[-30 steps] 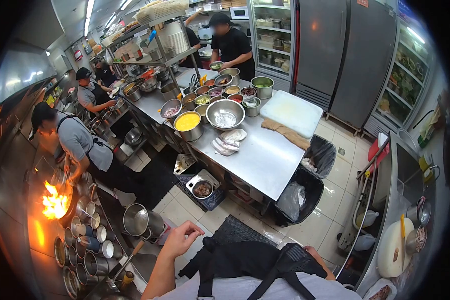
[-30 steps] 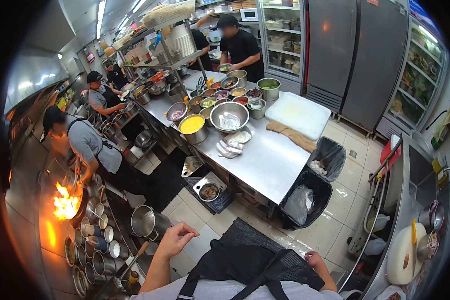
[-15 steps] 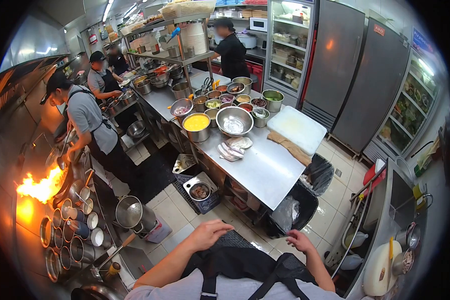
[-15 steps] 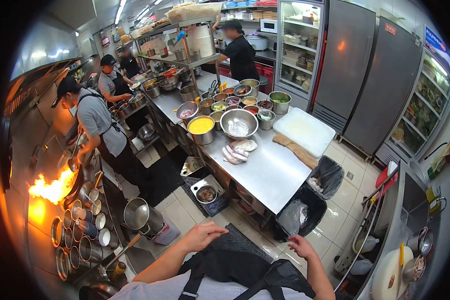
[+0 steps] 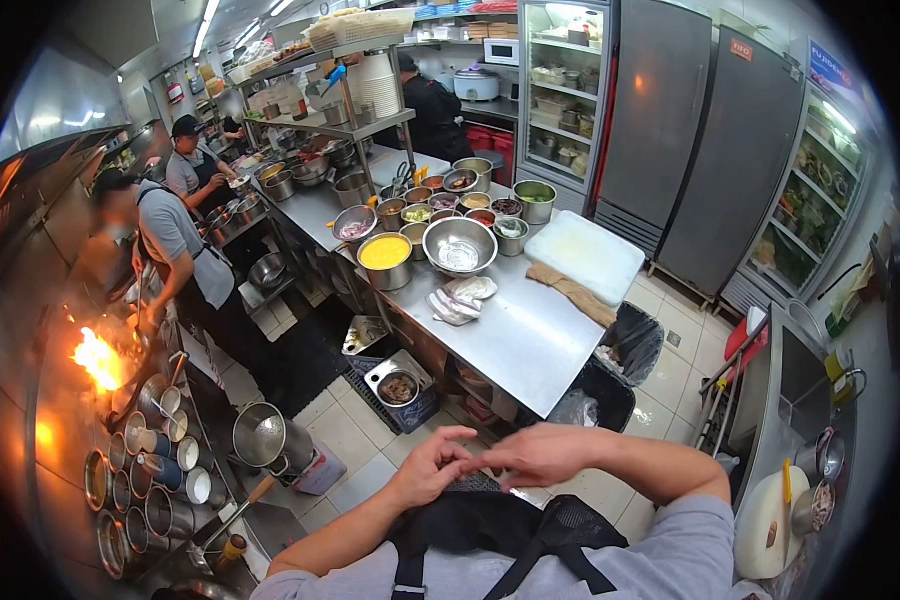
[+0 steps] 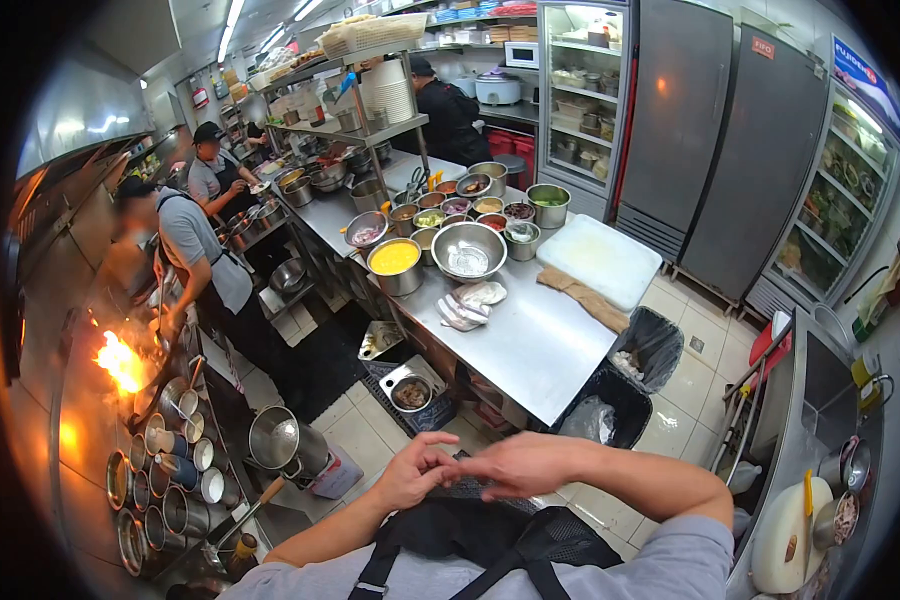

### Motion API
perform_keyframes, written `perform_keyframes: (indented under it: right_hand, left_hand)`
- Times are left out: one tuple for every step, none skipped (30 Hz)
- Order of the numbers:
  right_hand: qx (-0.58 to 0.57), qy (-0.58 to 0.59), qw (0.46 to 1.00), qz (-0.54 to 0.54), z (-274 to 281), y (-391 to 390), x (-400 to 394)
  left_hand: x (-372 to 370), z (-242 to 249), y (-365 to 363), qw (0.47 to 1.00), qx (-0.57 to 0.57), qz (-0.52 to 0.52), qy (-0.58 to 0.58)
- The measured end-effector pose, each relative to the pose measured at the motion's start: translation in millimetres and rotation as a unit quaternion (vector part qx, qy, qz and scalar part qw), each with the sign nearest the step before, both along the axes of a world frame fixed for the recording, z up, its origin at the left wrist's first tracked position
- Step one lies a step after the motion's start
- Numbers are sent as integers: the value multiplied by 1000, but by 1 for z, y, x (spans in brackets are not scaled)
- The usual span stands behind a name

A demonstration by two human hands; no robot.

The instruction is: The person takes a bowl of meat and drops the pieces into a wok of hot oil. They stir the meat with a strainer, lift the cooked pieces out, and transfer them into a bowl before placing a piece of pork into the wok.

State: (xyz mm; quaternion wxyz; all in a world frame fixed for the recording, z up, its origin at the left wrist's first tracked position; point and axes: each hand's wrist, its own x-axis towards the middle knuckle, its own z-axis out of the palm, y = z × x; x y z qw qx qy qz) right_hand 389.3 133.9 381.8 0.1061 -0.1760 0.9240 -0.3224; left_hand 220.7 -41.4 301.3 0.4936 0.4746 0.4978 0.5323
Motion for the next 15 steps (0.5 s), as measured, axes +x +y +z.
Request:
perform_keyframes:
  right_hand:
    - [12, 32, 999, -12, 5, -3, -9]
    - [15, 32, 999, -15, 4, -6, -15]
    - [1, 28, 998, -57, -2, -8, -22]
    - [-14, 24, 995, -97, -9, -8, -28]
    - [-23, 61, 992, -111, -21, -9, -33]
    - [-21, 60, 992, -109, -31, -10, -36]
    - [-16, 63, 990, -127, -40, -10, -38]
    - [-11, 68, 987, -143, -47, -11, -41]
    - [-13, 59, 989, -133, -52, -10, -41]
    - [-13, 59, 990, -130, -54, -10, -40]
    - [-19, 53, 991, -119, -56, -9, -39]
    - [-25, 47, 993, -109, -57, -9, -38]
    - [-38, 63, 991, -116, -57, -9, -35]
    - [-37, 62, 991, -116, -60, -8, -34]
    - [-41, 68, 992, -101, -66, -6, -34]
  left_hand:
    - [-2, -4, 1, 999, 12, 24, -25]
    - [-3, -6, 2, 997, 25, 48, -51]
    - [-4, -8, 1, 995, 24, 63, -76]
    - [-6, -11, -1, 995, 27, 60, -76]
    - [-8, -15, -4, 994, 25, 71, -82]
    - [-7, -18, -6, 992, 23, 83, -88]
    - [-6, -19, -8, 992, 24, 86, -89]
    - [-5, -18, -10, 993, 7, 90, -74]
    - [-5, -17, -12, 994, -10, 94, -58]
    - [-4, -17, -13, 994, -9, 96, -57]
    - [-3, -17, -13, 995, -21, 79, -59]
    - [-2, -17, -12, 996, -33, 60, -61]
    - [-1, -18, -11, 996, -42, 49, -56]
    - [-1, -20, -9, 996, -42, 49, -56]
    - [-2, -22, -8, 997, -38, 37, -55]
